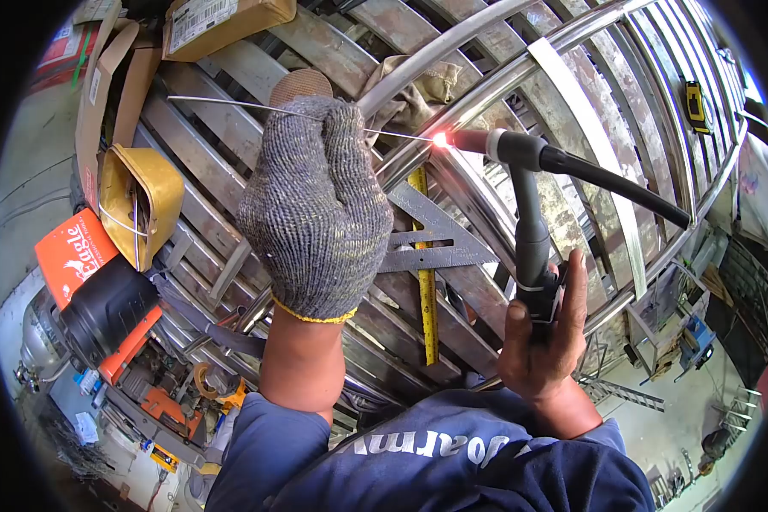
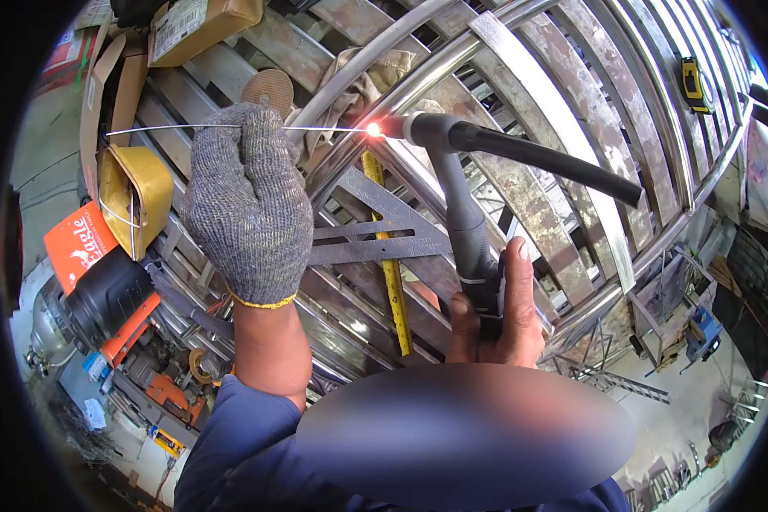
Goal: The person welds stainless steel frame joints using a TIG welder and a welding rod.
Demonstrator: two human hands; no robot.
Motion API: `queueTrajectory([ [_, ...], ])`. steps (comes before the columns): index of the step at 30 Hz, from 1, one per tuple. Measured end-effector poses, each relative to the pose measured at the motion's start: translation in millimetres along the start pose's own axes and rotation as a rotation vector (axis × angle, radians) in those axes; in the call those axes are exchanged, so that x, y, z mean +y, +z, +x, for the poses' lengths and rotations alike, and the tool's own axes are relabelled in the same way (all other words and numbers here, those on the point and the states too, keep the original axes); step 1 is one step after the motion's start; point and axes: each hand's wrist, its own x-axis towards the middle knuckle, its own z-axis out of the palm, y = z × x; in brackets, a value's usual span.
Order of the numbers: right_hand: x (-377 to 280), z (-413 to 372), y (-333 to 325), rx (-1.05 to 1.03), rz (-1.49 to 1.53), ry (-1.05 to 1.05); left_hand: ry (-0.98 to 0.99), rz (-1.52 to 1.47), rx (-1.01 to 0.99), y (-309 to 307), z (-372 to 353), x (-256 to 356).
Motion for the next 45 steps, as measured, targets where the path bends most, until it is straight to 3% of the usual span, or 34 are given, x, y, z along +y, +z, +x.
queueTrajectory([
  [17, -6, 11, -2, -0.044, -0.137, -0.058, -0.041, -0.078, -0.027, -3, 2, 5],
  [18, -6, 6, -2, -0.041, -0.053, -0.004, -0.172, -0.145, -0.053, -3, 0, 10],
  [19, -3, 3, 1, -0.002, 0.014, 0.004, 0.065, 0.044, 0.01, -2, 4, 2],
  [21, 0, -1, 1, 0.002, 0.005, 0.002, 0.082, 0.066, 0.027, -1, 3, 0],
  [24, -4, 5, 0, -0.009, -0.031, -0.023, -0.029, 0.023, -0.023, -3, 1, 4],
  [33, -3, 7, -2, -0.019, -0.097, -0.077, -0.093, -0.01, -0.045, -4, 1, 8],
  [45, -1, -1, 2, 0.003, -0.053, -0.005, -0.055, 0.032, -0.039, -4, 2, 6],
])
